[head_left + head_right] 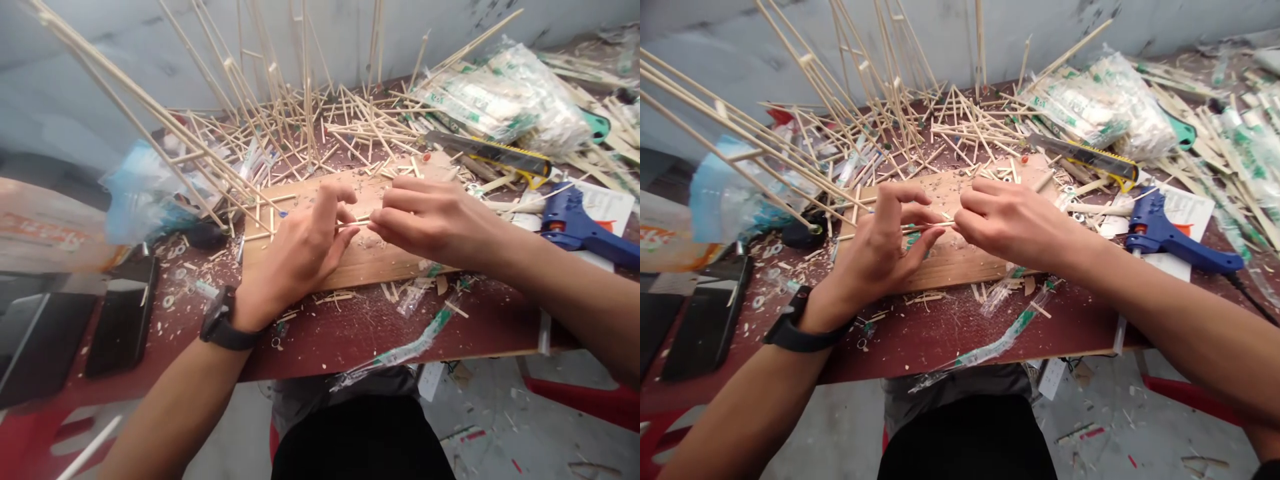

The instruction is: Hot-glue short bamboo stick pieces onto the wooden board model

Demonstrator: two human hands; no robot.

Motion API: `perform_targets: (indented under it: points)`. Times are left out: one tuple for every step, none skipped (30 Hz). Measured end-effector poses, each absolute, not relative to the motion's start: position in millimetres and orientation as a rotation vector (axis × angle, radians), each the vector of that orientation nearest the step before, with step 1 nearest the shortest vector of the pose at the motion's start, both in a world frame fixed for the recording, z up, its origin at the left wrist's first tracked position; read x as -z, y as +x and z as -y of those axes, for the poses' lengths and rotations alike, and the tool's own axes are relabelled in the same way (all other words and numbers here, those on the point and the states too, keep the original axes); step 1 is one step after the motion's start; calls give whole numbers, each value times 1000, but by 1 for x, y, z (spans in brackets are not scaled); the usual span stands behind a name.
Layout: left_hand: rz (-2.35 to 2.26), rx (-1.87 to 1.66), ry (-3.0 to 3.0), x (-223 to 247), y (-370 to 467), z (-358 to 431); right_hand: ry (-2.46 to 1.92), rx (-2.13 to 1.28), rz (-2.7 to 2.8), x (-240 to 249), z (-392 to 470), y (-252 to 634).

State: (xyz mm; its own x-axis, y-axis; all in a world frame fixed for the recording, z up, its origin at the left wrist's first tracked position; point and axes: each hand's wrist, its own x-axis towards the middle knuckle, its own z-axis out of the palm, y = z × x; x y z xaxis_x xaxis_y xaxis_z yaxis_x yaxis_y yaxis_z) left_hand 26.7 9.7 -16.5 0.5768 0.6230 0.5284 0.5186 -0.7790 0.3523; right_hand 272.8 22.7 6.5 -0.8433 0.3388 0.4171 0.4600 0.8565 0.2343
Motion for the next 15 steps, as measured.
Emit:
perform_targets:
  points:
    - [-971,-975,2652,17,27,-9,-590,485,2667,-6,-22,272]
    - [-974,-972,2657,17,28,-8,-589,501,2666,-5,-21,271]
    - [-976,-972,2659,18,29,-7,-595,512,2663,-4,-21,271]
    - [-979,-974,2657,19,29,-7,-612,517,2658,-3,-20,270]
    - [-985,-975,2651,19,30,-6,-635,519,2648,-2,-20,270]
    - [-991,-977,2647,20,30,-6,-662,519,2640,-1,-19,270]
    - [-1003,-977,2648,20,30,-6,-687,517,2631,0,-19,270]
    - [-1020,-978,2657,20,30,-5,-709,514,2625,1,-18,271]
    - [-1043,-979,2673,20,30,-5,-722,508,2621,2,-18,271]
    - [-1064,-985,2694,20,30,-5,-729,501,2618,2,-17,271]
    - [-1084,-993,2716,19,30,-4,-729,494,2616,3,-17,271]
    - [-1102,-1002,2734,19,30,-3,-728,486,2613,3,-17,271]
    - [-1119,-1010,2747,19,30,-3,-729,475,2610,3,-16,271]
    - [-1129,-1017,2753,19,31,-2,-735,458,2612,3,-16,272]
    - [-1136,-1022,2753,19,31,-1,-747,432,2621,3,-15,272]
